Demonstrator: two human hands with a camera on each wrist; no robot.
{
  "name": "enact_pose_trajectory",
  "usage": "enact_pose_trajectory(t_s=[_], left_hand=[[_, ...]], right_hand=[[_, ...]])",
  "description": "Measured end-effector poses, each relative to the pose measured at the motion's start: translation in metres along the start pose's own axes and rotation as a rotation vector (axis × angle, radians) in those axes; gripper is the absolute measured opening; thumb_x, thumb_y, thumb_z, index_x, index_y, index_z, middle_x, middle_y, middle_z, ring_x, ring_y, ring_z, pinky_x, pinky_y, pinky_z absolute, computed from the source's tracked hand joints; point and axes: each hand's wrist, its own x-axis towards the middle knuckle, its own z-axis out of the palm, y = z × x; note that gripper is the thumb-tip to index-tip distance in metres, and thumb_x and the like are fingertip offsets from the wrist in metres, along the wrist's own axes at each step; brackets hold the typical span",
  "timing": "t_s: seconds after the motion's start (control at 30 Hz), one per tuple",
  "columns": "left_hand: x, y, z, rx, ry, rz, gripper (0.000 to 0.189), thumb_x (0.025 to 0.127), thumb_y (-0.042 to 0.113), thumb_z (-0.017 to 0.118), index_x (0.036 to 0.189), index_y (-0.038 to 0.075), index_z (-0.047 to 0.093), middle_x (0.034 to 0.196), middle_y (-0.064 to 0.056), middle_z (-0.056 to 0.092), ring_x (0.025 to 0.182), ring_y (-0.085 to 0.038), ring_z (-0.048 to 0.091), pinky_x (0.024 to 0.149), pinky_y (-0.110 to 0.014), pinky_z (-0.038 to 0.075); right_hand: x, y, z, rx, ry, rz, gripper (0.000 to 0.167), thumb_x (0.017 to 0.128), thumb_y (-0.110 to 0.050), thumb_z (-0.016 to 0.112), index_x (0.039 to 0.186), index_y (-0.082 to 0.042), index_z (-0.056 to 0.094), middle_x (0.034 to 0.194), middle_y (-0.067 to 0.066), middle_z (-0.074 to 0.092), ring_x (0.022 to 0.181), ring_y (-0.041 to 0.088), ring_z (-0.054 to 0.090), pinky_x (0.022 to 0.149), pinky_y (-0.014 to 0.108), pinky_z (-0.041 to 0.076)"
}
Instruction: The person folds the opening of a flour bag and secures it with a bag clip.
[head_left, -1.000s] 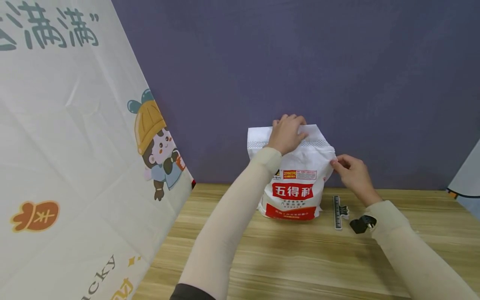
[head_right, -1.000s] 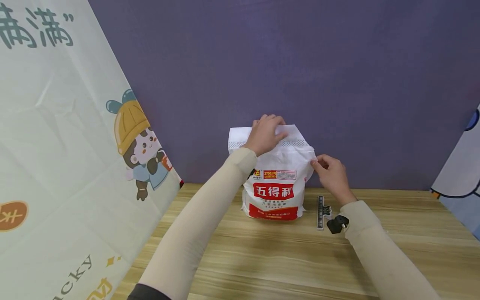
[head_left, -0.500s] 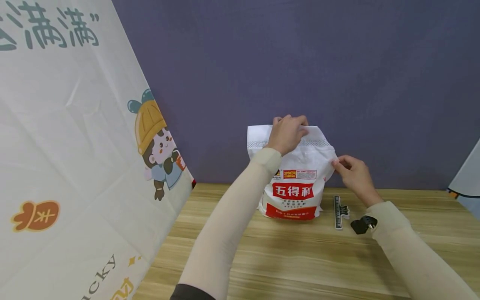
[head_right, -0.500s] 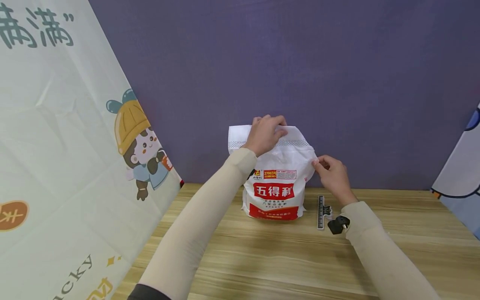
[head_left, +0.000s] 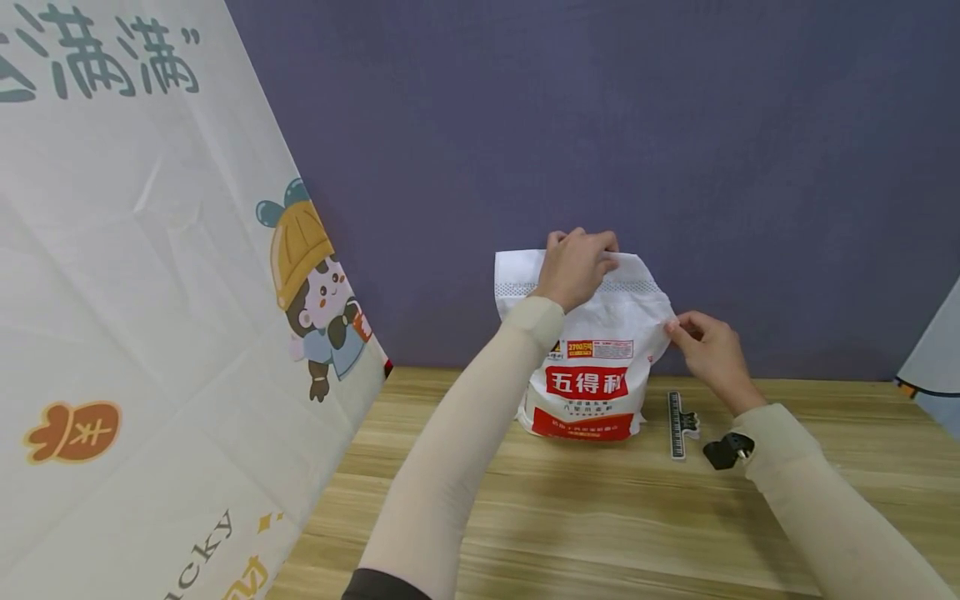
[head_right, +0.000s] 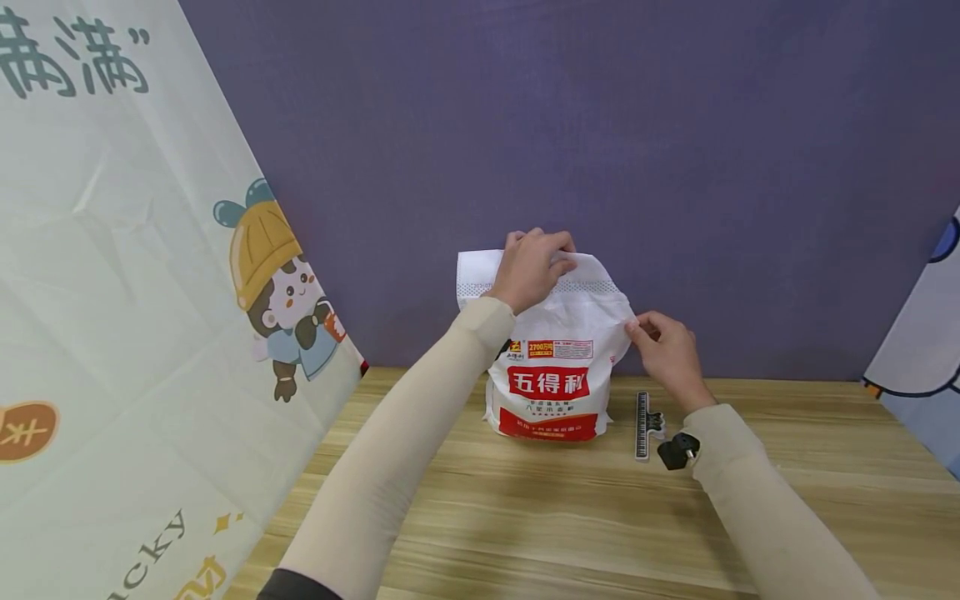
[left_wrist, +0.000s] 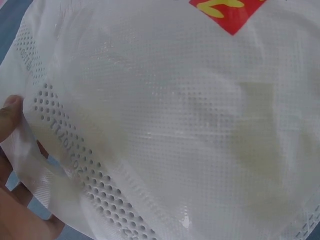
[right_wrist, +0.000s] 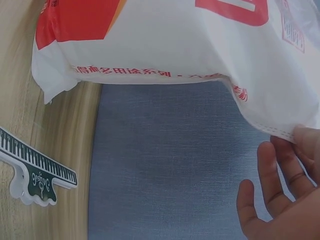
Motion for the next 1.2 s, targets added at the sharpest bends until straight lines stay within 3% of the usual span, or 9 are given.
enact_pose_trajectory(t_s=[0.7,1.2], left_hand=[[0.0,-0.002,0.001,0.066,0.038,0.053,0.011,0.091,0.044,0.056,0.094,0.036,0.063,0.09,0.024,0.064,0.085,-0.002,0.049,0.098,-0.036,0.026],[0.008,-0.001,0.007,0.104,0.079,0.055,0.013,0.091,0.046,0.055,0.093,0.035,0.063,0.091,0.024,0.065,0.085,-0.003,0.05,0.099,-0.036,0.027]], right_hand=[[-0.004,0.0,0.009,-0.062,0.122,-0.061,0.036,0.094,-0.042,0.05,0.097,-0.009,0.064,0.079,0.01,0.061,0.064,0.023,0.05,0.052,0.034,0.039],[0.007,0.01,0.011,-0.103,0.201,-0.166,0.027,0.093,-0.031,0.058,0.091,-0.006,0.065,0.07,0.008,0.061,0.058,0.019,0.049,0.05,0.031,0.036]])
